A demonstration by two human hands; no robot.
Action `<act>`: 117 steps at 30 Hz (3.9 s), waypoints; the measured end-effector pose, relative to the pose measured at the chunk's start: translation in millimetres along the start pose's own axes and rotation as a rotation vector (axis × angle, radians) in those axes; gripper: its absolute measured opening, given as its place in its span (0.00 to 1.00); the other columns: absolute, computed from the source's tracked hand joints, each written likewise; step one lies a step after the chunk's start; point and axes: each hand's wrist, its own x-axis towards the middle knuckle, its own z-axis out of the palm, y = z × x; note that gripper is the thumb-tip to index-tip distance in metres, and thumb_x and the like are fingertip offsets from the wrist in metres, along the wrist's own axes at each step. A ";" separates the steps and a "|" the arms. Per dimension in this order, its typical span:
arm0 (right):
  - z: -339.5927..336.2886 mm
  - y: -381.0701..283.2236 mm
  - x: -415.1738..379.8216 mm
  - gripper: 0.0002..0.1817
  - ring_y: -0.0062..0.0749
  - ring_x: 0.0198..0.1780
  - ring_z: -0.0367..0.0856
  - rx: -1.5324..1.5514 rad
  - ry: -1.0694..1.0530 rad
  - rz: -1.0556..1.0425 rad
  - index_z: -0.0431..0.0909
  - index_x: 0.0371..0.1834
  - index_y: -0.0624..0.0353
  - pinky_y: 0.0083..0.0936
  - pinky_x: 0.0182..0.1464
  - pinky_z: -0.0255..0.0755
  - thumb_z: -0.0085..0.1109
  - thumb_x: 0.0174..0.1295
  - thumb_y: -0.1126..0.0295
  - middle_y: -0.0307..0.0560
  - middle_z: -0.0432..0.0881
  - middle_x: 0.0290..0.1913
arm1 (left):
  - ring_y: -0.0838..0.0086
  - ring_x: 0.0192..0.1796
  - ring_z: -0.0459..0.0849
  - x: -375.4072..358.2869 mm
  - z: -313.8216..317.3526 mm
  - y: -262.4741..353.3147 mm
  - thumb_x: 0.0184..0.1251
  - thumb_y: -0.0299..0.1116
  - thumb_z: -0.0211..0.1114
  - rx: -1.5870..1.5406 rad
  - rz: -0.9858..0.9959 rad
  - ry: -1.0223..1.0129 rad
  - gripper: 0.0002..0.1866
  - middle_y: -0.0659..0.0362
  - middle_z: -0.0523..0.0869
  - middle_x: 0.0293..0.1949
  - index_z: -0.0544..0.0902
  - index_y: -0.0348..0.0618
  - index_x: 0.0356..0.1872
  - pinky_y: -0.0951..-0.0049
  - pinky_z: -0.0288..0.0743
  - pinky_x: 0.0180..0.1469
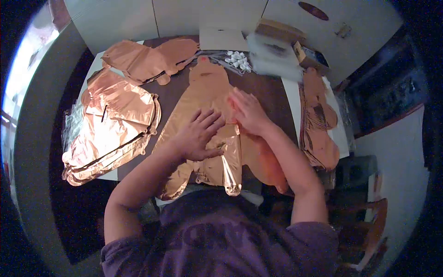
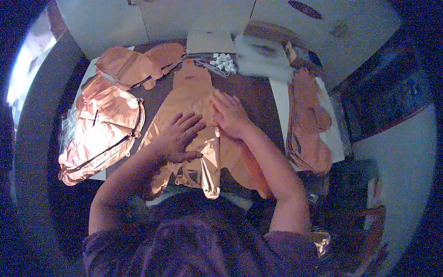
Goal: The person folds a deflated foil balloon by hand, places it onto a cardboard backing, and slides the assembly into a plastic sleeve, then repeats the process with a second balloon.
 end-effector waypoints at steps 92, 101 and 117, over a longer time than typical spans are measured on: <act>-12.4 -36.7 -28.5 0.41 0.52 0.81 0.41 -0.298 -0.319 0.075 0.54 0.76 0.65 0.52 0.79 0.34 0.43 0.70 0.44 0.56 0.49 0.80 | 0.51 0.72 0.65 91.8 5.0 -32.2 0.71 0.40 0.55 0.022 0.068 0.031 0.25 0.44 0.69 0.69 0.73 0.33 0.63 0.45 0.54 0.73; -14.1 -67.8 -75.7 0.41 0.54 0.79 0.47 -0.104 -0.143 0.055 0.54 0.74 0.67 0.53 0.77 0.38 0.51 0.67 0.49 0.60 0.52 0.78 | 0.52 0.68 0.71 99.6 29.4 -48.6 0.68 0.45 0.59 -0.023 -0.067 0.189 0.30 0.46 0.74 0.65 0.73 0.34 0.64 0.56 0.61 0.70; -13.4 -31.6 -51.9 0.36 0.56 0.79 0.47 -0.008 -0.085 0.087 0.53 0.76 0.63 0.53 0.77 0.40 0.49 0.69 0.57 0.59 0.51 0.78 | 0.47 0.76 0.56 21.5 -12.0 -46.1 0.63 0.47 0.59 -0.020 -0.331 0.056 0.35 0.42 0.64 0.72 0.68 0.35 0.67 0.47 0.46 0.76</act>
